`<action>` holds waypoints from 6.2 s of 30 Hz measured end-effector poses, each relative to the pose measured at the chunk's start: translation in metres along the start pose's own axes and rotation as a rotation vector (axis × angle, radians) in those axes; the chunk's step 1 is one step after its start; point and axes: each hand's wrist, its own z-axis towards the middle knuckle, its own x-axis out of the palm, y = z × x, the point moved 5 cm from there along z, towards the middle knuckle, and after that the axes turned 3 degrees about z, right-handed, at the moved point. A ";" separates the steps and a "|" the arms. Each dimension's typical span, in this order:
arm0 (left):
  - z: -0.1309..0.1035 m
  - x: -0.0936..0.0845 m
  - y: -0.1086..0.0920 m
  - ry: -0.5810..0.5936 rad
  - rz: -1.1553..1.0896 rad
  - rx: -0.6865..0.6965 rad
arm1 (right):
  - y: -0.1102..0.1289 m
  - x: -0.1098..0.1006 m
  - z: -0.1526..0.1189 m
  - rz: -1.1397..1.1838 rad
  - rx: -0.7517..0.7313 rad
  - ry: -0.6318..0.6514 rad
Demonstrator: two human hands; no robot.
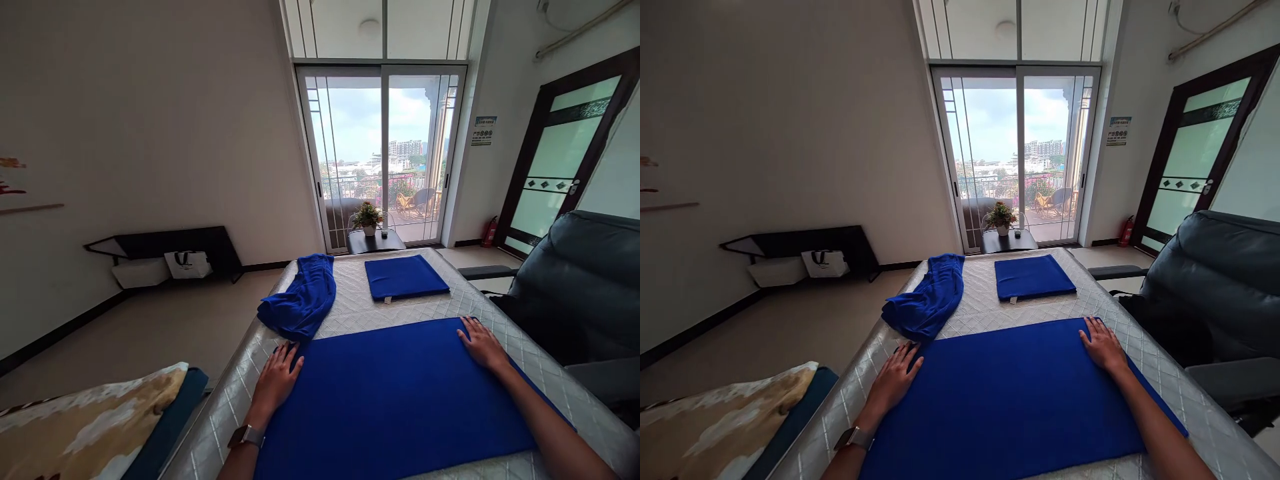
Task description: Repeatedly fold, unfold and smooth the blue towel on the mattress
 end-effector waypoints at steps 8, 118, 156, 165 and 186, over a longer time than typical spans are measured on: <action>-0.002 -0.007 -0.007 0.000 0.001 -0.005 | 0.032 -0.044 -0.018 -0.114 0.105 -0.016; -0.005 -0.015 -0.012 0.008 -0.001 -0.021 | 0.355 -0.036 -0.189 0.286 -0.560 0.183; -0.008 -0.015 -0.015 0.002 0.013 -0.017 | 0.407 -0.012 -0.189 0.423 -0.512 0.225; -0.006 -0.012 -0.014 -0.009 0.032 -0.012 | 0.395 -0.009 -0.185 0.377 -0.489 0.212; -0.006 -0.015 -0.013 -0.020 -0.024 -0.022 | 0.340 -0.014 -0.163 0.248 -0.359 0.217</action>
